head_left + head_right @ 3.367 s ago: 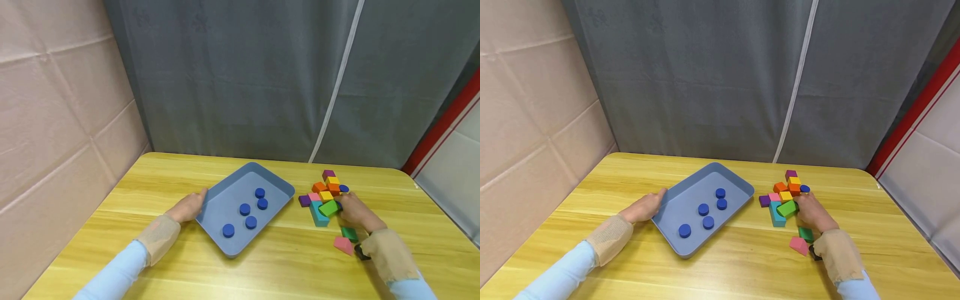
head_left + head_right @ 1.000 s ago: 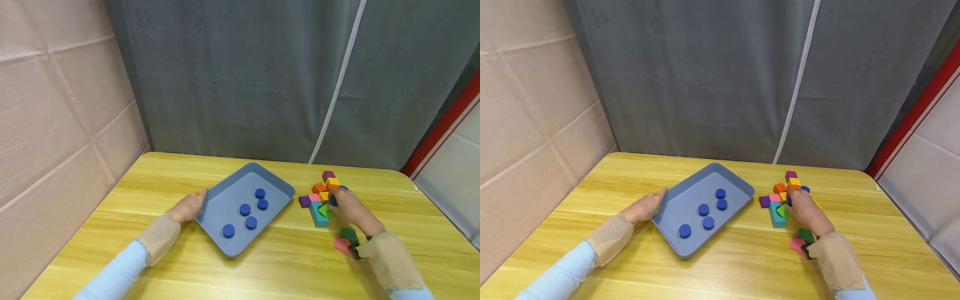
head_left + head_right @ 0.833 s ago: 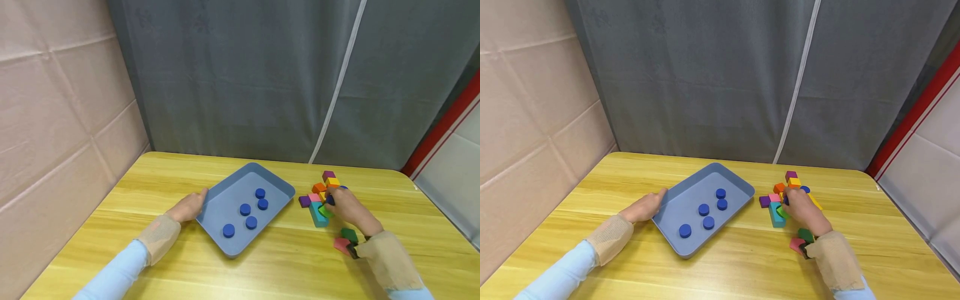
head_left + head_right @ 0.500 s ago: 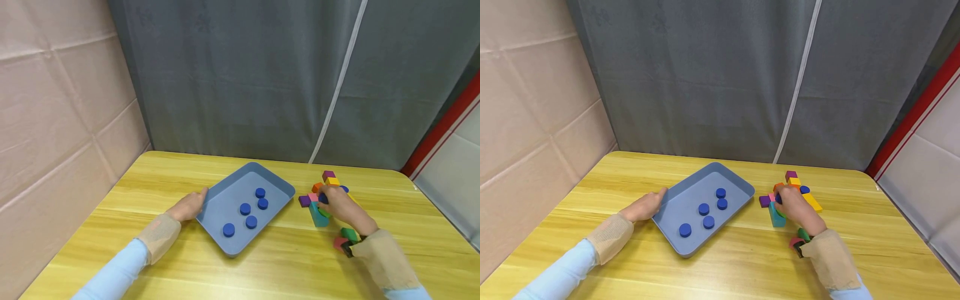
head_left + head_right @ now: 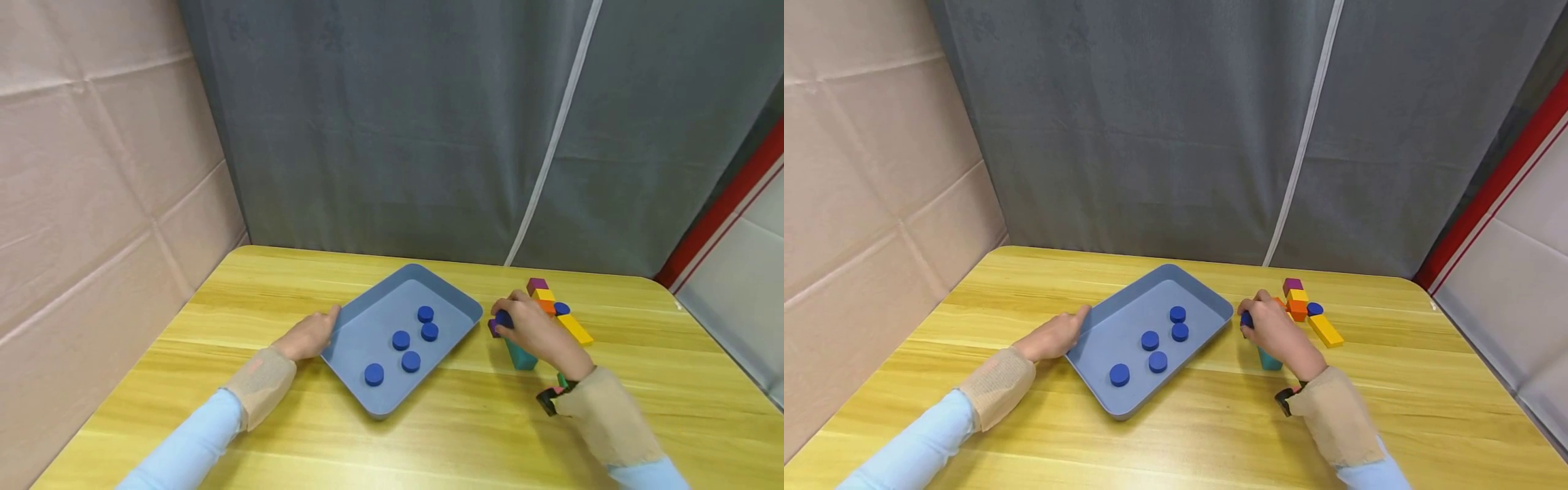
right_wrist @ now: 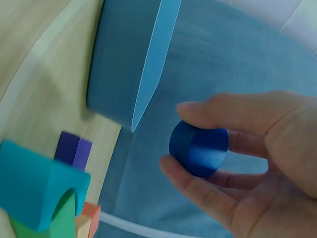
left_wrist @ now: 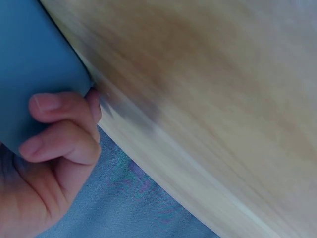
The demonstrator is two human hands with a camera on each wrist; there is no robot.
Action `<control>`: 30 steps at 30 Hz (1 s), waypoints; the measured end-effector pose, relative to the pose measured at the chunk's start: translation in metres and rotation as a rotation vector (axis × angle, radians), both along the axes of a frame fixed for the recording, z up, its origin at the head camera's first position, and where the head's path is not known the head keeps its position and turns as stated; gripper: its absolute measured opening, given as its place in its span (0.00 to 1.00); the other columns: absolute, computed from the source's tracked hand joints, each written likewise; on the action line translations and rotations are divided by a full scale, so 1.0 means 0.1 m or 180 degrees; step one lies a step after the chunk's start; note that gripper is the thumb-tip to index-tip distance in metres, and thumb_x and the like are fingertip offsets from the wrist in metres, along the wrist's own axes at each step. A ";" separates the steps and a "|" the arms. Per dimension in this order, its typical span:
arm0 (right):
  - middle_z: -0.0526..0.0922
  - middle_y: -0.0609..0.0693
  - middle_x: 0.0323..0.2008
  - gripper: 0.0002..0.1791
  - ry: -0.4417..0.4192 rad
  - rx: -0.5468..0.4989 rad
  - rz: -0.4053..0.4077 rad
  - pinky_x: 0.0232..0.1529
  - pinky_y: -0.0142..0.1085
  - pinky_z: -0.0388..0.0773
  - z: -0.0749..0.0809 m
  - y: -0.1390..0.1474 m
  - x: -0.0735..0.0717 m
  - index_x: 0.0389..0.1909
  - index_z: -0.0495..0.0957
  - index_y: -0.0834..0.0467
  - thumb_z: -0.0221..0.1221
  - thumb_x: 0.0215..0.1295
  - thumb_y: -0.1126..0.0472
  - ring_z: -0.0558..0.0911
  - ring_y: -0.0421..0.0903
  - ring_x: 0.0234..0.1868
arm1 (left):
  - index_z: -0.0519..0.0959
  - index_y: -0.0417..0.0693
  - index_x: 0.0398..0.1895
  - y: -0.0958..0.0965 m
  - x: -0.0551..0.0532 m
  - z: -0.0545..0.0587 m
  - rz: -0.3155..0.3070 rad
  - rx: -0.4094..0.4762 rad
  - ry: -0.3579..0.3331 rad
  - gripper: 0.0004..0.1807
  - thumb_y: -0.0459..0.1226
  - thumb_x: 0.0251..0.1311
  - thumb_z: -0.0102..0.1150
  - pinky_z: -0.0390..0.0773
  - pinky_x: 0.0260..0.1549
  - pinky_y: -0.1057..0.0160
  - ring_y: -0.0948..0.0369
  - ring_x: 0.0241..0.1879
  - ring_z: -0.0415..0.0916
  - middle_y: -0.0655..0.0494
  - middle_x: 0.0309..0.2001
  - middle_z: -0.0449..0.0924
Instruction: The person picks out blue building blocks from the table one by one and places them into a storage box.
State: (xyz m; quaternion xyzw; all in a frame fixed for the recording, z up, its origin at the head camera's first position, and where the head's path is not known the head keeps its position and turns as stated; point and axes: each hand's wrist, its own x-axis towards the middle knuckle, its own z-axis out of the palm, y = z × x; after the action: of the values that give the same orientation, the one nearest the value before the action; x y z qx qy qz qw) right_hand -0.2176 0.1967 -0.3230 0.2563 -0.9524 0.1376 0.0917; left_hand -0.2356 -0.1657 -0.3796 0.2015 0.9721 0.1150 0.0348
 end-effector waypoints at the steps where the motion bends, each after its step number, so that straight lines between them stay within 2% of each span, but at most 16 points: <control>1: 0.71 0.59 0.30 0.13 0.0004 -0.0003 0.0011 0.35 0.44 0.76 0.00 -0.02 0.00 0.35 0.76 0.67 0.64 0.47 0.68 0.73 0.51 0.29 | 0.61 0.35 0.45 0.00 0.00 0.00 0.0006 -0.0003 -0.0003 0.18 0.23 0.51 0.49 0.69 0.21 0.61 0.56 0.21 0.68 0.47 0.20 0.68; 9: 0.71 0.58 0.27 0.17 0.0135 -0.0038 0.0175 0.32 0.42 0.77 -0.03 -0.19 -0.05 0.37 0.73 0.69 0.64 0.45 0.70 0.74 0.50 0.26 | 0.61 0.36 0.43 0.00 -0.02 -0.03 -0.0018 -0.0008 0.0066 0.17 0.23 0.50 0.50 0.71 0.21 0.60 0.56 0.22 0.69 0.47 0.20 0.68; 19: 0.74 0.59 0.34 0.18 -0.0132 -0.0080 0.0105 0.38 0.42 0.77 -0.02 -0.44 -0.07 0.40 0.72 0.68 0.64 0.48 0.67 0.76 0.51 0.33 | 0.61 0.35 0.44 -0.01 -0.02 -0.04 -0.0019 -0.0014 0.0104 0.19 0.23 0.48 0.51 0.71 0.22 0.60 0.56 0.23 0.70 0.47 0.21 0.69; 26: 0.76 0.60 0.34 0.17 -0.0001 -0.0146 0.0239 0.36 0.41 0.77 -0.04 -0.58 -0.09 0.39 0.72 0.69 0.64 0.48 0.67 0.77 0.51 0.33 | 0.61 0.36 0.45 0.00 -0.03 -0.05 0.0044 -0.0008 0.0042 0.19 0.23 0.49 0.50 0.71 0.22 0.60 0.56 0.23 0.69 0.46 0.21 0.69; 30: 0.76 0.59 0.33 0.16 -0.0014 -0.0159 0.0290 0.35 0.40 0.78 -0.06 -0.64 -0.10 0.38 0.73 0.68 0.64 0.48 0.67 0.78 0.51 0.33 | 0.61 0.35 0.46 0.00 -0.04 -0.04 0.0057 -0.0029 0.0020 0.19 0.23 0.49 0.51 0.71 0.23 0.60 0.56 0.23 0.69 0.46 0.22 0.70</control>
State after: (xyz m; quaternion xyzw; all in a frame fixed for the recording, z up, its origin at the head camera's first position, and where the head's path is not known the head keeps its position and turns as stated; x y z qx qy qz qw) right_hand -0.2273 0.1324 -0.3289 0.2967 -0.9362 0.1659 0.0896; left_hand -0.2392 -0.1654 -0.3838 0.1930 0.9745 0.1103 0.0317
